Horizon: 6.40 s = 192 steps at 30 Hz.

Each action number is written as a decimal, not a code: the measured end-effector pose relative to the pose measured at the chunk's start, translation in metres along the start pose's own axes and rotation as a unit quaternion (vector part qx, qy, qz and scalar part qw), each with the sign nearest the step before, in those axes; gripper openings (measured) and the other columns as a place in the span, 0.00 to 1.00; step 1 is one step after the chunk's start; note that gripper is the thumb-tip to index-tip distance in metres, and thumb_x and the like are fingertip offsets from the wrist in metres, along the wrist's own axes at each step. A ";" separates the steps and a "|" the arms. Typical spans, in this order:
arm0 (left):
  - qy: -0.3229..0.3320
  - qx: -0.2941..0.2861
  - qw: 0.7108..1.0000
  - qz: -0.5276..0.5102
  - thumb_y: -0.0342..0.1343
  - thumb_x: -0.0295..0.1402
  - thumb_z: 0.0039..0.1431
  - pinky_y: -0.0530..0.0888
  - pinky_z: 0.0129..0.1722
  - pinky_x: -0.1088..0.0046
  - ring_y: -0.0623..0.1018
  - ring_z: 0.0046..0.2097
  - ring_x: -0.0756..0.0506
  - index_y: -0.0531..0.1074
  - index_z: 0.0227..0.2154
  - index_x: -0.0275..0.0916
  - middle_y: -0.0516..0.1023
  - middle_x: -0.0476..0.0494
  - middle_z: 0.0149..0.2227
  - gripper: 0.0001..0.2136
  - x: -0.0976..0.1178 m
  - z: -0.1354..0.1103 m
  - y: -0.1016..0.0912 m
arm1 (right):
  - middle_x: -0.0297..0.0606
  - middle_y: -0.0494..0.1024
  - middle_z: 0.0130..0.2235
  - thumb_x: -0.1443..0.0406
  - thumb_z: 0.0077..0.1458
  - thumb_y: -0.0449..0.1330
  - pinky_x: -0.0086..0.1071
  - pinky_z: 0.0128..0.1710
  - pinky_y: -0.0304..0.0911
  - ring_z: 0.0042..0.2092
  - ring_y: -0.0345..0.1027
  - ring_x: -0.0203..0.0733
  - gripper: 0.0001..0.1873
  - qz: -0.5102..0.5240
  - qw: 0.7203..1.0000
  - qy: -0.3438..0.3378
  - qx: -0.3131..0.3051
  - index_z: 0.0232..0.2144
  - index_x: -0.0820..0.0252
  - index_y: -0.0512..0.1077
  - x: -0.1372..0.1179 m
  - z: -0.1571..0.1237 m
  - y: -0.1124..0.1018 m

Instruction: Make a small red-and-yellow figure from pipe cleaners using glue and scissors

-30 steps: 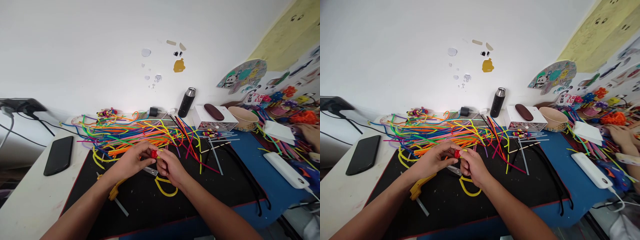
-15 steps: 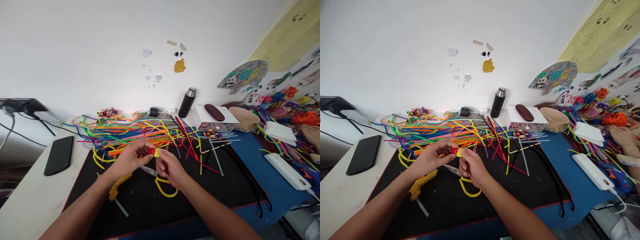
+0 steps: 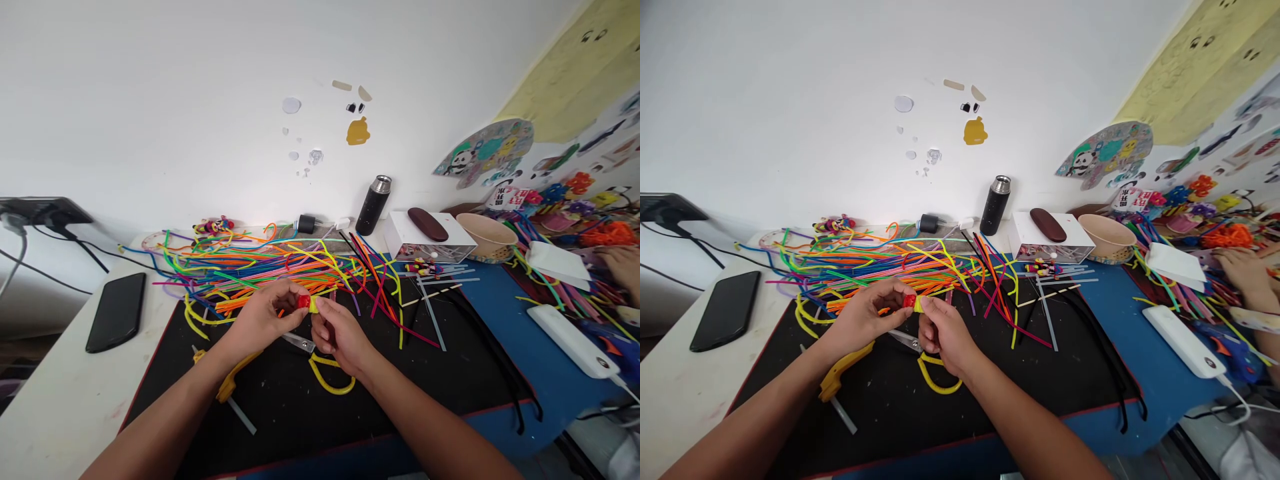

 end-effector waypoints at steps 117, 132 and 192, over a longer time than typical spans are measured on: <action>0.095 -0.038 0.983 0.152 0.60 0.30 0.66 0.76 0.40 0.70 0.78 0.39 0.46 0.77 0.44 0.40 0.79 0.43 0.40 0.05 -0.001 -0.002 -0.001 | 0.21 0.62 0.18 0.45 0.57 0.67 0.25 0.15 0.37 0.15 0.49 0.26 0.25 -0.011 1.000 0.003 0.016 0.31 0.56 0.63 0.013 0.004 0.001; 0.101 -0.033 0.983 0.151 0.59 0.29 0.67 0.77 0.42 0.69 0.79 0.41 0.45 0.76 0.43 0.40 0.80 0.43 0.41 0.05 -0.001 -0.002 0.000 | 0.20 0.63 0.18 0.44 0.57 0.67 0.25 0.14 0.35 0.14 0.49 0.26 0.25 0.011 1.000 0.005 0.003 0.34 0.57 0.64 0.015 0.003 0.001; 0.033 -0.026 0.995 0.090 0.60 0.32 0.63 0.76 0.37 0.71 0.78 0.35 0.47 0.78 0.42 0.39 0.80 0.46 0.37 0.07 -0.002 -0.002 0.006 | 0.23 0.63 0.19 0.42 0.56 0.66 0.25 0.15 0.36 0.15 0.51 0.26 0.27 -0.044 0.999 0.000 0.020 0.30 0.58 0.65 0.003 -0.007 -0.011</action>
Point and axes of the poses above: each hand's wrist, its own z-axis towards the middle knuckle, its own y-axis out of the palm, x = y × z, the point moved 3 cm from there along z, towards the middle knuckle
